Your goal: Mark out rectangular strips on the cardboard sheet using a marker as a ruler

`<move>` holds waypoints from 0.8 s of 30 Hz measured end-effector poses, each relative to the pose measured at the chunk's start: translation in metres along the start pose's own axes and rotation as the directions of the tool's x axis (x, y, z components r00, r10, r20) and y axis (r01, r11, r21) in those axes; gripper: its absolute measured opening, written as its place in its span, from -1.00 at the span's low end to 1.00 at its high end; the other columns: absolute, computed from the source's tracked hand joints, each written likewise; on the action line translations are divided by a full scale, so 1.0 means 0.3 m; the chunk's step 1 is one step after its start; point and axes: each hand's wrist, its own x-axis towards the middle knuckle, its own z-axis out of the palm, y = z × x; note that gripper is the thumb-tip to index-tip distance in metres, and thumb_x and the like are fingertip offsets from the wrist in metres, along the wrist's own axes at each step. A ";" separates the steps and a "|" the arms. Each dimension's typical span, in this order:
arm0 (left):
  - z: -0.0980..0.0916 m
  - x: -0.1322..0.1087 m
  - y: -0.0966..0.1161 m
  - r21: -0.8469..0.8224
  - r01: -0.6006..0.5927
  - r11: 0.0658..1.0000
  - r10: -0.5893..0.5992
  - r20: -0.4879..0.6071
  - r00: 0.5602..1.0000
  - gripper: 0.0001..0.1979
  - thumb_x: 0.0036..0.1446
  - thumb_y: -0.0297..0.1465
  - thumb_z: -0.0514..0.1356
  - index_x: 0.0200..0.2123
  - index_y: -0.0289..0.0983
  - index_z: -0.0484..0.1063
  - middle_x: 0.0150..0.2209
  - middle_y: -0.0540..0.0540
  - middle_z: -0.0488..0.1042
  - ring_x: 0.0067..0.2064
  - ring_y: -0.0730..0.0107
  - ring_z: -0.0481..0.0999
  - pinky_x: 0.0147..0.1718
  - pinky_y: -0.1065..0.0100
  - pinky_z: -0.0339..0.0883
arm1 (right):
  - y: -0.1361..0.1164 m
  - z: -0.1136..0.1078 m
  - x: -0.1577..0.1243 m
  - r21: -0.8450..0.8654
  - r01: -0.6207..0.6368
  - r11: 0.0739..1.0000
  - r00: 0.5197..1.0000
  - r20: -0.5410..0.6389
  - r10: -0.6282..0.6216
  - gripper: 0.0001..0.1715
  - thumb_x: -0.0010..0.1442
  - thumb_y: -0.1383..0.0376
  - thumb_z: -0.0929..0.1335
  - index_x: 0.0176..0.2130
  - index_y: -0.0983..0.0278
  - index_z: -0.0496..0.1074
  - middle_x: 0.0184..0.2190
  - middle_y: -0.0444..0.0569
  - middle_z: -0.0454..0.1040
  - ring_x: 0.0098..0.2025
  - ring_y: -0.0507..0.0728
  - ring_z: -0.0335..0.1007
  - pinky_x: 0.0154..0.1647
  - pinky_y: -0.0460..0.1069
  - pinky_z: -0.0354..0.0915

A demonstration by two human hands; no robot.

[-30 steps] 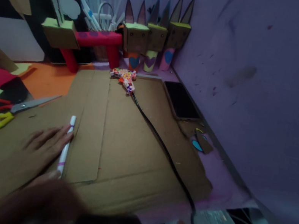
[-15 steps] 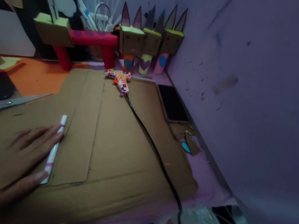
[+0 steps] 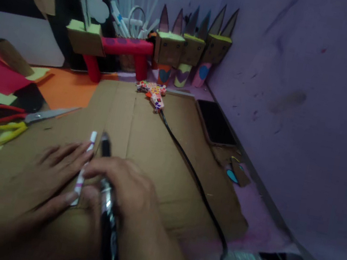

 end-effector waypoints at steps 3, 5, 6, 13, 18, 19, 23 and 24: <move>-0.013 0.004 0.011 0.005 0.033 0.999 -0.033 0.019 0.999 -0.33 0.26 -0.13 -0.12 0.34 -0.12 -0.34 0.36 -0.13 -0.04 0.30 0.01 0.04 0.18 -0.07 -0.04 | 0.056 -0.010 0.010 -0.030 0.028 0.999 0.982 0.188 -0.022 -0.76 0.15 0.44 0.35 -0.18 0.19 0.31 -0.15 -0.07 0.53 -0.04 0.11 0.45 0.06 0.08 0.26; -0.018 0.006 0.013 0.004 0.043 0.999 -0.043 0.018 0.999 -0.34 0.26 -0.14 -0.14 0.34 -0.13 -0.33 0.35 -0.12 -0.02 0.30 0.00 0.06 0.20 -0.07 -0.06 | 0.093 -0.009 0.011 -0.098 0.049 0.994 0.960 0.281 -0.019 -0.76 0.14 0.44 0.38 -0.20 0.19 0.31 -0.14 -0.07 0.54 0.07 0.14 0.38 0.19 0.19 0.10; -0.020 0.006 0.013 0.007 0.031 1.000 -0.031 0.029 0.999 -0.34 0.26 -0.14 -0.14 0.35 -0.14 -0.33 0.35 -0.13 -0.02 0.30 -0.01 0.06 0.20 -0.07 -0.07 | 0.105 -0.008 0.009 -0.117 0.055 0.992 0.953 0.304 -0.017 -0.76 0.14 0.42 0.40 -0.21 0.19 0.31 -0.13 -0.08 0.54 0.11 0.15 0.35 0.23 0.21 0.05; -0.017 0.008 0.008 0.021 0.022 1.000 -0.023 0.029 0.999 -0.34 0.26 -0.12 -0.14 0.34 -0.14 -0.30 0.37 -0.11 -0.06 0.31 0.02 0.01 0.18 -0.04 -0.08 | 0.118 0.003 0.008 -0.132 0.060 0.989 0.952 0.306 -0.017 -0.74 0.10 0.40 0.44 -0.22 0.18 0.33 -0.10 -0.10 0.55 0.12 0.12 0.34 0.23 0.18 0.04; -0.020 0.008 0.006 0.036 0.004 0.999 -0.006 0.043 0.999 -0.34 0.27 -0.13 -0.13 0.34 -0.12 -0.33 0.37 -0.08 -0.10 0.32 0.08 -0.03 0.18 -0.01 -0.09 | 0.118 0.001 0.006 -0.129 0.067 0.989 0.954 0.299 -0.026 -0.74 0.11 0.40 0.43 -0.21 0.18 0.33 -0.09 -0.08 0.54 0.12 0.13 0.34 0.23 0.18 0.04; -0.021 0.008 0.007 0.033 0.011 0.999 -0.013 0.040 0.999 -0.35 0.27 -0.13 -0.14 0.34 -0.12 -0.33 0.37 -0.07 -0.09 0.32 0.07 -0.02 0.18 -0.01 -0.09 | 0.117 0.001 0.006 -0.129 0.068 0.989 0.954 0.297 -0.027 -0.75 0.12 0.39 0.42 -0.20 0.18 0.34 -0.09 -0.08 0.54 0.11 0.12 0.34 0.23 0.18 0.04; -0.019 0.008 0.011 0.022 0.021 1.000 -0.022 0.028 0.999 -0.35 0.27 -0.12 -0.14 0.34 -0.12 -0.30 0.37 -0.09 -0.06 0.31 0.04 0.01 0.19 -0.03 -0.09 | 0.114 -0.001 0.004 -0.144 0.063 0.988 0.954 0.299 -0.017 -0.78 0.14 0.37 0.41 -0.21 0.18 0.35 -0.08 -0.08 0.54 0.11 0.11 0.34 0.23 0.18 0.05; -0.018 0.008 0.012 0.022 0.020 1.000 -0.021 0.023 1.000 -0.35 0.27 -0.12 -0.13 0.34 -0.12 -0.28 0.36 -0.10 -0.05 0.30 0.02 0.02 0.19 -0.03 -0.08 | 0.114 -0.001 0.004 -0.147 0.062 0.987 0.954 0.300 -0.015 -0.79 0.14 0.38 0.41 -0.20 0.18 0.35 -0.07 -0.08 0.54 0.12 0.11 0.34 0.23 0.19 0.05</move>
